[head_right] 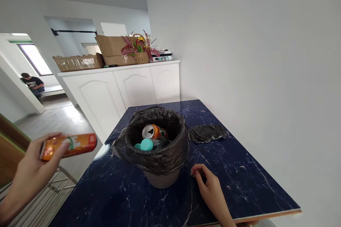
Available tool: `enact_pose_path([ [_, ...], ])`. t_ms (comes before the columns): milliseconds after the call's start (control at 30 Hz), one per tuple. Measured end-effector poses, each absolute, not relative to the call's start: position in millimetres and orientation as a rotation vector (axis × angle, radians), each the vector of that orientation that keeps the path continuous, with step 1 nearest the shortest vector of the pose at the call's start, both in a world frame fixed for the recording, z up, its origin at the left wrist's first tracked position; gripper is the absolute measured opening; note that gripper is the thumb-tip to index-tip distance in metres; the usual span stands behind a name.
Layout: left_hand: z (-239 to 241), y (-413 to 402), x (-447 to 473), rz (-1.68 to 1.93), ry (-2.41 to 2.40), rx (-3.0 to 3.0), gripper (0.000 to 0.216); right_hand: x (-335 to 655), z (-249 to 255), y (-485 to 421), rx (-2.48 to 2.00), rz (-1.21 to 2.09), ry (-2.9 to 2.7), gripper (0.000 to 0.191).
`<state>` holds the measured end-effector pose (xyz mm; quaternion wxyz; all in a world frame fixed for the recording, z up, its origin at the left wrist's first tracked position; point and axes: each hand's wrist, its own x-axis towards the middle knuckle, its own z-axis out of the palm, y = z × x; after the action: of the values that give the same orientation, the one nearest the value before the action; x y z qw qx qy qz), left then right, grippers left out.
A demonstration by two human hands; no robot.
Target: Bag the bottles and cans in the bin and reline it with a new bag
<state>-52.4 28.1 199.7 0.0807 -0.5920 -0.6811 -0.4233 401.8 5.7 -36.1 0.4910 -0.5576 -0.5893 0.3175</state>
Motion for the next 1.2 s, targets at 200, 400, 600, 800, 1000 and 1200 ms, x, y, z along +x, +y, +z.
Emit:
enact_pose_path([
  [200,262.1,31.0,50.6,-1.511,-1.535,-2.144,0.046,401.5,-36.8,4.5,-1.361,0.783,-1.408,0.037],
  [400,266.5,58.0,132.1,-1.240,-1.298,-2.631,0.058,401.3,-33.3,6.2,-1.341,0.773,-1.401,0.036],
  [600,264.2,66.9,142.6,-0.988,-1.387,-2.789,0.055,400.4,-29.5,6.3,-1.322,0.744,-1.394,0.034],
  [800,253.5,77.8,98.9,-1.249,-1.685,-2.567,0.054,400.8,-29.1,5.7,-1.305,0.736,-1.399,0.033],
  [1000,229.6,87.5,53.6,-1.303,-2.482,-2.541,0.057,401.0,-22.4,9.9,-1.268,0.855,-1.303,0.042],
  [1200,221.1,83.8,51.6,-1.607,-2.790,-3.132,0.045,404.8,42.8,24.1,-0.948,1.604,-0.993,0.063],
])
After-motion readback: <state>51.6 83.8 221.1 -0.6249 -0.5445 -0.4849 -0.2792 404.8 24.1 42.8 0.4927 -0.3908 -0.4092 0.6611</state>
